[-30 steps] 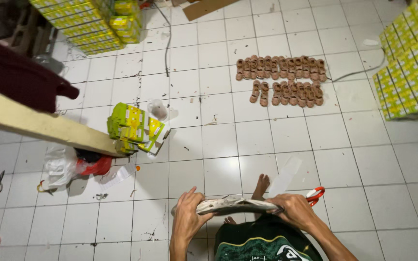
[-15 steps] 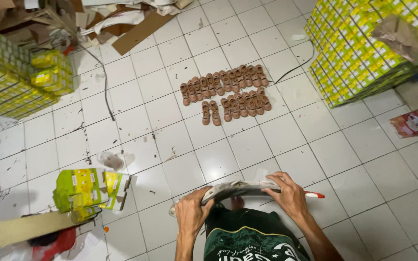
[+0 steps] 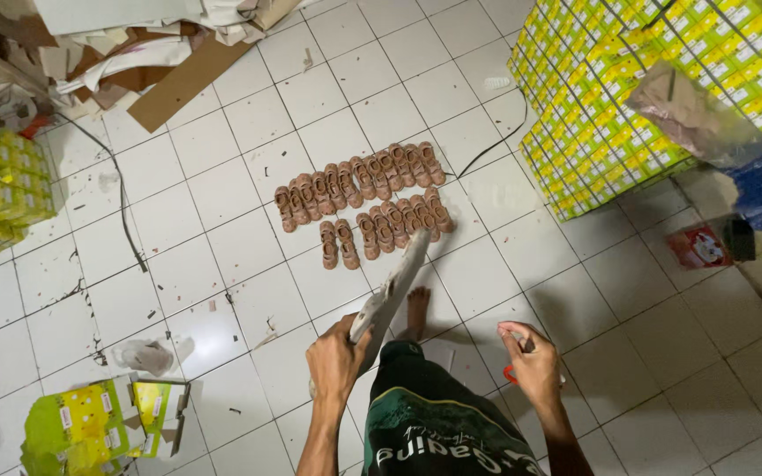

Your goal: The person sews a beige shoe upper using a sewing machine, then trims excess material with scissors. They inspect the finished shoe, place it with others, and sit on the floor to handle additional shoe parts and packaging materials.

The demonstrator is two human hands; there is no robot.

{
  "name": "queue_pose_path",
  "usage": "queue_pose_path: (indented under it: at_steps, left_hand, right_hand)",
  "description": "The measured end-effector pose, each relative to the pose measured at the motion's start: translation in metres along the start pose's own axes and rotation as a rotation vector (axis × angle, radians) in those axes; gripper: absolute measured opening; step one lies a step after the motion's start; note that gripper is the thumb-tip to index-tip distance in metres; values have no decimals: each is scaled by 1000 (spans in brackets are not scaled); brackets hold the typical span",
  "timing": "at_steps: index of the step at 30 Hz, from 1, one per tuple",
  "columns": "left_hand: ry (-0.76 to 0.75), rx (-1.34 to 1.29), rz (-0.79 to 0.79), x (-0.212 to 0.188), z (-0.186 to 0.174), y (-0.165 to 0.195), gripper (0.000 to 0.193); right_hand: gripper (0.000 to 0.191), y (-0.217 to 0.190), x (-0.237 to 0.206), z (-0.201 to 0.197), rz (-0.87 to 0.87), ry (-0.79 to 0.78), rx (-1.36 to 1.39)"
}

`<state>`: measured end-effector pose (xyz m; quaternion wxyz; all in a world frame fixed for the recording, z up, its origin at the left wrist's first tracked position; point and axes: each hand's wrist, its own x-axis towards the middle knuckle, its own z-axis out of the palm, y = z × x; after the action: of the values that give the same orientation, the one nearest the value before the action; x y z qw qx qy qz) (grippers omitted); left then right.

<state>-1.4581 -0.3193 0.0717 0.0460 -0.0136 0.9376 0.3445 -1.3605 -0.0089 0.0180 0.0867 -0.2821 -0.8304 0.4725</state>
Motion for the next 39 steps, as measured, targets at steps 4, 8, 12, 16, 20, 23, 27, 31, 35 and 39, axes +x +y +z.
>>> queue_pose_path:
  at_steps: [4, 8, 12, 16, 20, 23, 27, 31, 35, 39]
  left_hand:
    - [-9, -2, -47, 69, 30, 37, 29]
    - [-56, -5, -88, 112, 56, 58, 28]
    - [-19, -173, -100, 142, 91, 72, 22]
    - [94, -268, -134, 164, 150, 93, 23]
    - [255, -334, -230, 161, 238, 124, 27]
    - [246, -497, -517, 157, 303, 152, 28]
    - [394, -586, -658, 142, 372, 190, 26]
    - [355, -767, -808, 126, 410, 216, 29]
    - [320, -926, -840, 103, 429, 222, 41]
    - [295, -658, -929, 73, 438, 213, 59]
  right_hand:
    - [17, -25, 69, -4, -191, -58, 53]
    - [21, -46, 133, -6, 161, -136, -51]
    - [30, -49, 202, -5, 49, -199, -61]
    - [28, -34, 276, 5, -85, -374, 51]
    - [27, 2, 344, 1, -276, -629, -148]
    - [26, 27, 392, -5, -463, -809, -274]
    - [29, 59, 440, -35, -474, -1064, -445]
    - [31, 85, 454, -66, -533, -1098, -655]
    - [30, 110, 434, -92, -466, -1156, -674]
    - [32, 135, 405, -120, -519, -1190, -678]
